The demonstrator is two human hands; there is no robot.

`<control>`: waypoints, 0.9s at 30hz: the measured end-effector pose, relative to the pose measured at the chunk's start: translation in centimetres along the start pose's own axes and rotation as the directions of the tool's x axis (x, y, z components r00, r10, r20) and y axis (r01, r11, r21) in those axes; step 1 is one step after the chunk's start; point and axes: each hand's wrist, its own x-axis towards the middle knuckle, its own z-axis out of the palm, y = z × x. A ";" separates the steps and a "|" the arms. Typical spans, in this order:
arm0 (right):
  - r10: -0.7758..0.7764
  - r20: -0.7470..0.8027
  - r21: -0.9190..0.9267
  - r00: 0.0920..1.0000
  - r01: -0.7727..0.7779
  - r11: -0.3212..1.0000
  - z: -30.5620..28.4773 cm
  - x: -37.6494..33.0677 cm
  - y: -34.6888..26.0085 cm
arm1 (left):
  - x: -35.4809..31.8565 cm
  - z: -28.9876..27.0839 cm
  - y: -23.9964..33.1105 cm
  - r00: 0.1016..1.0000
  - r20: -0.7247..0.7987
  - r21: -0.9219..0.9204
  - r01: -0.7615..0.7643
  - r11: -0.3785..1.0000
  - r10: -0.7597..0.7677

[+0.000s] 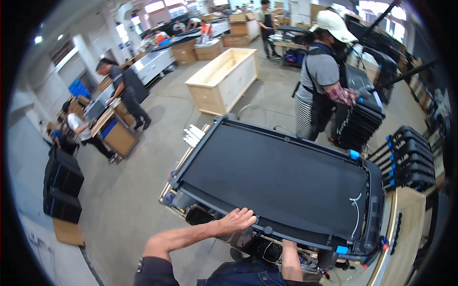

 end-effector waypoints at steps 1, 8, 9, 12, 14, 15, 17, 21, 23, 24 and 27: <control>0.031 0.011 -0.034 0.999 -0.030 0.999 0.3 0.4 -0.1 | -0.2 -1.7 -0.1 0.999 -0.002 0.010 0.041 0.999 -0.041; 0.324 0.076 -0.319 0.943 -0.285 0.904 5.7 5.9 3.9 | -2.6 -26.6 -0.2 0.996 -0.080 -0.071 0.028 0.997 -0.034; 0.372 0.073 -0.367 0.925 -0.322 0.873 6.5 6.7 4.6 | -2.9 -30.1 -0.5 0.986 -0.165 -0.079 0.028 0.996 -0.041; 0.496 0.051 -0.496 0.867 -0.409 0.766 8.6 9.1 7.7 | -7.0 -32.7 -0.2 0.920 -0.379 0.031 0.122 0.992 -0.101; 0.541 0.046 -0.572 0.840 -0.422 0.703 10.9 11.5 9.3 | -10.5 -32.8 0.7 0.854 -0.511 0.120 0.188 0.975 -0.102; 0.560 0.039 -0.607 0.828 -0.425 0.672 12.0 12.5 10.3 | -12.6 -32.6 1.2 0.847 -0.519 0.156 0.224 0.962 -0.113; 0.590 0.028 -0.676 0.807 -0.420 0.606 14.6 15.0 12.4 | -16.6 -32.6 1.2 0.777 -0.628 0.169 0.196 0.966 -0.048; 0.612 -0.010 -0.773 0.791 -0.394 0.497 18.0 18.2 17.4 | -25.8 -35.2 -0.7 0.718 -0.696 0.199 0.210 0.957 -0.013; 0.603 -0.022 -0.803 0.798 -0.373 0.465 19.4 19.1 20.3 | -30.9 -36.6 -2.1 0.673 -0.739 0.259 0.245 0.934 0.029; 0.594 -0.023 -0.812 0.804 -0.362 0.458 19.7 19.5 21.8 | -33.6 -37.4 -2.6 0.657 -0.754 0.238 0.270 0.933 0.002; 0.570 -0.020 -0.818 0.822 -0.341 0.463 19.9 19.2 28.4 | -42.5 -39.0 -4.9 0.646 -0.763 0.197 0.260 0.945 -0.019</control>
